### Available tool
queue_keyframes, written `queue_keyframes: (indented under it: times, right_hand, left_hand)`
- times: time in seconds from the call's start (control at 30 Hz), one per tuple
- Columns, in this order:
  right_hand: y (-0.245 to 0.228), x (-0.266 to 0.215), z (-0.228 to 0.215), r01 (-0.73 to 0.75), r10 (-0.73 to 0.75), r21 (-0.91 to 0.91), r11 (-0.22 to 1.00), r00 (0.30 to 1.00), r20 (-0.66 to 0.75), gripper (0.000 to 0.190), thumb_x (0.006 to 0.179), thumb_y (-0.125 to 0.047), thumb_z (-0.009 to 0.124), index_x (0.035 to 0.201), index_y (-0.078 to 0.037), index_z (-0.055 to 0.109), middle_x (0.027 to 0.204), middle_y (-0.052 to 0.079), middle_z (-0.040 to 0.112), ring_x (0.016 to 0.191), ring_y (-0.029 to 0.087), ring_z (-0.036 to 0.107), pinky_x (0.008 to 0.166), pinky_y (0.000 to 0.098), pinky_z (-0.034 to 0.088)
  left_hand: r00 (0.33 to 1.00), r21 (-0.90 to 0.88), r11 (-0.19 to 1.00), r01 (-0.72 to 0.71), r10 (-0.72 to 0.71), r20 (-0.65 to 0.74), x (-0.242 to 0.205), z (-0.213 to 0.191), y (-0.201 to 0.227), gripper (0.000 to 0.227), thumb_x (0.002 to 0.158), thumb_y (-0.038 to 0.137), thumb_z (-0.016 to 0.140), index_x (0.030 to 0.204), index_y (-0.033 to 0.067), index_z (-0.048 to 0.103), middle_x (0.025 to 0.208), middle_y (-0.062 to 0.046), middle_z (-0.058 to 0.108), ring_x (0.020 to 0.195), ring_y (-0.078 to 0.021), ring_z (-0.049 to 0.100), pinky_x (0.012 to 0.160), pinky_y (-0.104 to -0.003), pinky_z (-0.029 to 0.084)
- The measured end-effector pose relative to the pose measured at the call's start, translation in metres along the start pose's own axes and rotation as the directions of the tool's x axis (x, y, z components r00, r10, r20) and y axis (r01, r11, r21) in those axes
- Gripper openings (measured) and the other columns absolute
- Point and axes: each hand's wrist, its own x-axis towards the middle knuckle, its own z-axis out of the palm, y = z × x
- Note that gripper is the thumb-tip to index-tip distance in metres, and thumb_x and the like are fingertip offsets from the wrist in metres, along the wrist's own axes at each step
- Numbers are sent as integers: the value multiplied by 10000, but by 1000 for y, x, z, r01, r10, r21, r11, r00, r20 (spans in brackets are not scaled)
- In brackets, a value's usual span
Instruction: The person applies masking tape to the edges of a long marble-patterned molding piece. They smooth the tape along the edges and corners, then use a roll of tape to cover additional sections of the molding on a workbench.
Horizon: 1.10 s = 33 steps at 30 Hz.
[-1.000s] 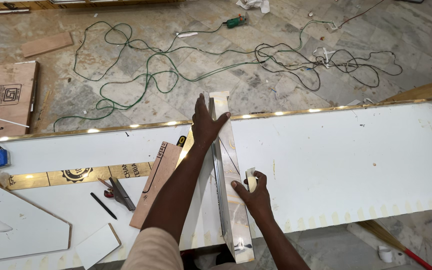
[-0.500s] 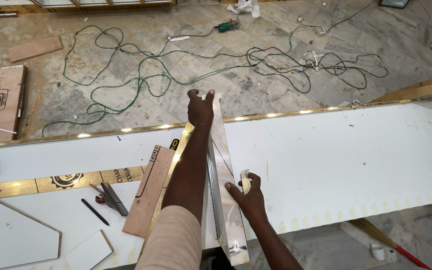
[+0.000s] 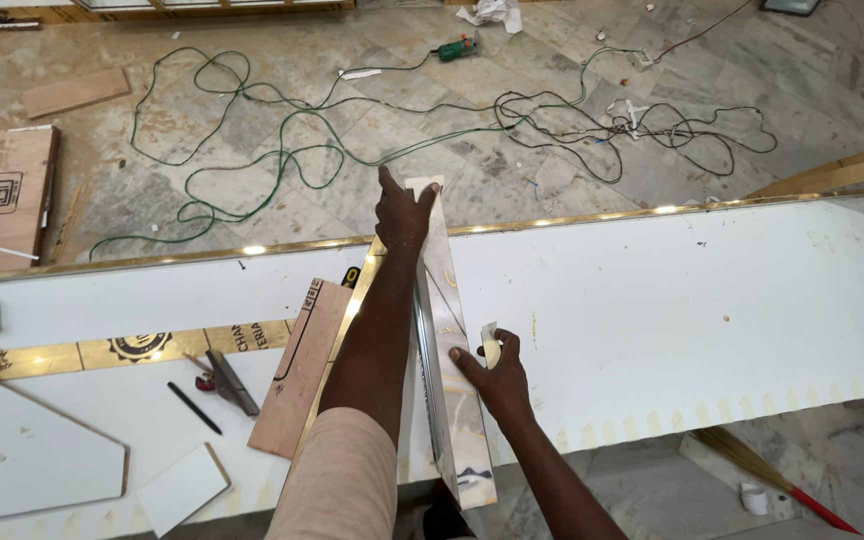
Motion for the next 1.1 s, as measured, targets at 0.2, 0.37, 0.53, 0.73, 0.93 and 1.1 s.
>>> queue_keyframes:
  times: [0.2, 0.37, 0.53, 0.73, 0.93, 1.1]
  right_hand:
    - [4, 1, 2, 21, -21, 6, 1000, 1000, -6, 1036, 710, -606, 819, 1425, -9, 365, 1157, 221, 675, 1034, 326, 709, 866, 417, 582]
    - [3, -1, 1, 42, -42, 19, 999, 999, -7, 1009, 713, -598, 815, 1399, 4, 383, 1091, 204, 688, 983, 302, 704, 827, 397, 576]
    - [6, -3, -1, 66, -66, 57, 996, 998, 4, 1001, 716, -591, 818, 1389, 11, 386, 1082, 206, 689, 998, 284, 698, 847, 381, 564]
    - [9, 0, -5, 84, -86, 46, 995, 995, 47, 1037, 724, -598, 822, 1416, 23, 361, 1108, 244, 678, 1047, 306, 686, 884, 407, 556]
    - [11, 2, -22, 99, -125, 132, 986, 971, 202, 1171, 658, -555, 861, 1466, 63, 281, 1080, 257, 651, 1033, 334, 697, 793, 435, 591]
    - [30, -10, -36, 125, -153, 110, 986, 938, 311, 1217, 613, -520, 904, 1475, 59, 267, 1039, 227, 656, 976, 299, 698, 705, 372, 584]
  left_hand:
    - [995, -59, 995, -76, 79, 66, -52, -12, -21, 1199, 784, 552, 844, 1628, 100, 123, 1559, -251, 438, 1353, -459, 504, 1042, -576, 444]
    - [987, -134, 990, -40, 60, 151, -96, -19, -41, 1257, 747, 574, 837, 1625, 67, 95, 1553, -305, 412, 1362, -448, 514, 1079, -503, 456]
    - [981, -175, 983, -58, 89, 175, -138, -22, -64, 1294, 749, 580, 860, 1608, -12, 95, 1552, -352, 381, 1419, -457, 456, 1127, -483, 424]
    - [968, -238, 971, -13, 72, 240, -177, -34, -77, 1353, 718, 582, 867, 1606, -40, 58, 1583, -365, 320, 1468, -447, 392, 1169, -458, 384]
    - [945, -232, 967, 108, -27, 327, -214, -51, -79, 1363, 693, 555, 870, 1626, 18, 34, 1597, -339, 311, 1491, -421, 358, 1175, -477, 365]
    - [918, -267, 948, 171, -55, 392, -255, -68, -86, 1352, 700, 548, 870, 1631, 34, 36, 1593, -336, 312, 1494, -421, 353, 1160, -495, 395]
